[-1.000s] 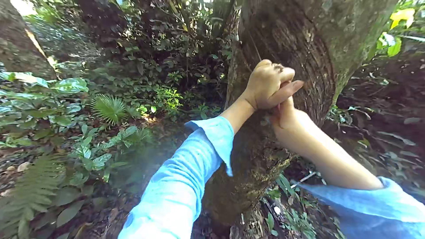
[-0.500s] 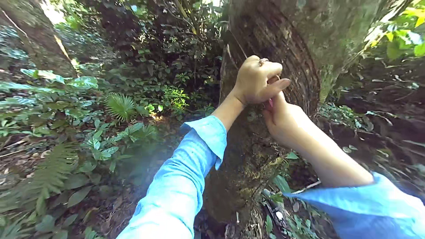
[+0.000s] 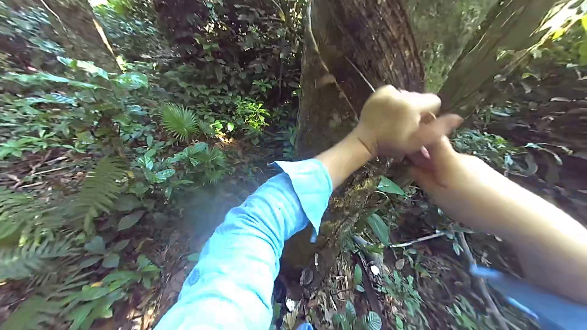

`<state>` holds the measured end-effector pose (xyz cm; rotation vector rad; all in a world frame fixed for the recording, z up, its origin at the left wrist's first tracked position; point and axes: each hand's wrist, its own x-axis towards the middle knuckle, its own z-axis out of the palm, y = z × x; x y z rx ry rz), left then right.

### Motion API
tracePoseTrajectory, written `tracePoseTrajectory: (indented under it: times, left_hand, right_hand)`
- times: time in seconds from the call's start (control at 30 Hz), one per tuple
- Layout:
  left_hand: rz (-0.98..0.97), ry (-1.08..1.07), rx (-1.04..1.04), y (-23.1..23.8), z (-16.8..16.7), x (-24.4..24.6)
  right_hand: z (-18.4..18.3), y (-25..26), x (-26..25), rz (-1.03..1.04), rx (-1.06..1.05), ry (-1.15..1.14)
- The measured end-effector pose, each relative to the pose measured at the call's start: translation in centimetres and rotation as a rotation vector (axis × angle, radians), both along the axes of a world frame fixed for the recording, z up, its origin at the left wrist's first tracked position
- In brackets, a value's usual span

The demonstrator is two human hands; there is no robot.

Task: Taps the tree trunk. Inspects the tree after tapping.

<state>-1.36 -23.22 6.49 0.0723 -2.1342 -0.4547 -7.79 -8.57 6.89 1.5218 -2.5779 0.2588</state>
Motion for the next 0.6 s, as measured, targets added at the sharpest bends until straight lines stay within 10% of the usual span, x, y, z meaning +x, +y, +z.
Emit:
tracePoseTrajectory:
  times: [0.13, 0.4, 0.6]
  left_hand:
    - [-0.261, 0.623, -0.254, -0.1, -1.9, -5.2]
    - [-0.129, 0.478, -0.328, -10.7, -1.0, -10.7]
    - [-0.16, 0.438, -0.36, -7.4, -3.6, -10.7]
  right_hand:
    - [-0.3, 2.4, 1.0, 0.037, -0.123, 0.041]
    - [0.0, -7.8, -3.8, 0.046, -0.134, -0.12]
    - [-2.3, -5.0, -4.3, 0.017, -0.035, -0.109]
